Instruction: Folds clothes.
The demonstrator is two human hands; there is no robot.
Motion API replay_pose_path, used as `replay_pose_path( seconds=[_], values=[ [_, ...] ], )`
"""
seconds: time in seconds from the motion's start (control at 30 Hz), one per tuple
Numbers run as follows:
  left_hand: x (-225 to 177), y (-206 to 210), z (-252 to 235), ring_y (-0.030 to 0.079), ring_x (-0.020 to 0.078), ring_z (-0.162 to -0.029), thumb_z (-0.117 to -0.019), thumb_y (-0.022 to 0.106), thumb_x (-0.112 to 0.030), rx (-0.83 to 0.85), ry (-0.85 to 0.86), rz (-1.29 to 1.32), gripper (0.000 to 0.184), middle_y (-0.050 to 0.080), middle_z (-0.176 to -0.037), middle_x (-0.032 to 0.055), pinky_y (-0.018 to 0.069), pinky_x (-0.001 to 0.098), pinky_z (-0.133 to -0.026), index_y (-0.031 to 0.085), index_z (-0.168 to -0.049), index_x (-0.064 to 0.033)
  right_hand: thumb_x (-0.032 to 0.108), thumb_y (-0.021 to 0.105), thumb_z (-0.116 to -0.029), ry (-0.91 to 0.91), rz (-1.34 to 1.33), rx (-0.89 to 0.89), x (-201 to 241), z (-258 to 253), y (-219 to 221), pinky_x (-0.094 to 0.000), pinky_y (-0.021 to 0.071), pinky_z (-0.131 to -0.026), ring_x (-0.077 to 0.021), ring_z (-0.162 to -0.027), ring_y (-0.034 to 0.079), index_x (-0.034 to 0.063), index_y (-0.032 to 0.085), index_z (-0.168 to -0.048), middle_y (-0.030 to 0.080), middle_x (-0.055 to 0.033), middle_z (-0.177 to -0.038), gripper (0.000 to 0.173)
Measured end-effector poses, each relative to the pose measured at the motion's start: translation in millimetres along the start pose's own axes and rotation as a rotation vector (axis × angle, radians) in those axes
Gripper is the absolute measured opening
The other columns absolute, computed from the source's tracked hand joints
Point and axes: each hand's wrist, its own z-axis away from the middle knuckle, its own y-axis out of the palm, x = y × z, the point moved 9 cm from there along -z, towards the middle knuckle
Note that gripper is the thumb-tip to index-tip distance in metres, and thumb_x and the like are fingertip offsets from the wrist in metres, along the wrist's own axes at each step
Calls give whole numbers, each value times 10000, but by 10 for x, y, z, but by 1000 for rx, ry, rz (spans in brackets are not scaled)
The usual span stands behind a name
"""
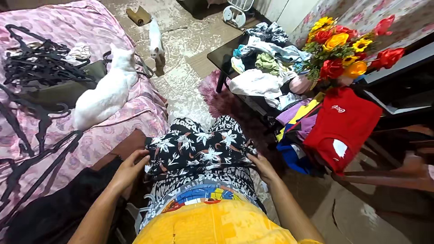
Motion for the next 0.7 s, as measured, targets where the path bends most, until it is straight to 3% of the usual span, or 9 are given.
replay_pose_path(
  seconds=[0.07, 0.13, 0.23, 0.3, 0.33, 0.43, 0.5, 0.6, 0.7],
  values=[
    [-60, -59, 6, 661, 234, -1103, -1040, 535, -369, -83, 27, 65, 440, 659, -1255, 162, 534, 470, -963, 608, -1326, -43, 208, 604, -1027, -193, -127, -116, 521, 154, 172, -408, 598, -836, -227, -989, 688, -43, 509, -1374, 666, -185, -1183, 439],
    [-52, -97, -54, 687, 231, -1068, -1070, 470, -388, -106, 24, 148, 466, 665, -1249, 167, 570, 449, -932, 592, -1327, -20, 184, 602, -1029, -344, -136, -120, 1041, 407, 504, -389, 615, -858, -203, -997, 705, -70, 503, -1373, 678, -184, -1181, 439],
    [-9, -139, -181, 689, 194, -1014, -1105, 317, -410, -109, -24, 249, 537, 668, -1219, 150, 575, 398, -880, 542, -1360, 5, 139, 624, -998, -607, 6, 271, 1592, 929, 1378, -358, 600, -929, -170, -1044, 703, -111, 536, -1324, 686, -180, -1195, 420],
    [25, -177, -193, 689, 181, -1000, -1108, 248, -450, -137, -67, 299, 587, 663, -1213, 131, 579, 397, -853, 521, -1390, -14, 208, 623, -996, -750, 163, 631, 1730, 1135, 1917, -384, 557, -998, -214, -1185, 650, -72, 484, -1436, 575, -202, -1412, 540],
    [43, -208, -164, 683, 168, -998, -1105, 239, -471, -168, -84, 297, 594, 657, -1213, 113, 580, 401, -842, 528, -1391, -38, 262, 629, -1006, -773, 280, 667, 1719, 1066, 2054, -400, 554, -1002, -235, -1196, 647, -47, 490, -1456, 561, -209, -1435, 564],
    [187, -203, -33, 594, 215, -1180, -1091, 257, -526, -161, -131, 226, 651, 577, -1360, 169, 497, 480, -1001, 460, -1480, -44, 553, 544, -1015, -568, 878, 487, 1303, 379, 2125, -570, 526, -975, -344, -1093, 682, 13, 675, -1240, 699, -205, -1175, 599],
    [347, -5, -36, 574, 325, -1234, -1073, 246, -583, -42, -208, 223, 698, 525, -1420, 218, 487, 579, -987, 414, -1521, -75, 670, 425, -1011, -326, 1082, 541, 899, 137, 2149, -694, 475, -958, -456, -1110, 654, -60, 700, -1093, 688, -291, -1113, 785],
    [412, 308, -66, 502, 362, -1344, -1062, 323, -574, 96, -219, 239, 713, 430, -1524, 239, 463, 632, -1030, 301, -1581, -84, 617, 492, -1013, -244, 948, 625, 588, 101, 2330, -670, 481, -952, -442, -1095, 651, -102, 676, -1081, 672, -304, -1111, 745],
    [153, 377, -116, 573, 238, -1219, -1083, 376, -466, 121, -63, 153, 616, 541, -1387, 222, 497, 488, -1013, 428, -1470, 10, 343, 580, -1048, -217, 413, 726, 674, 302, 2306, -470, 548, -901, -237, -971, 678, -72, 623, -1151, 688, -183, -1055, 430]
  ],
)
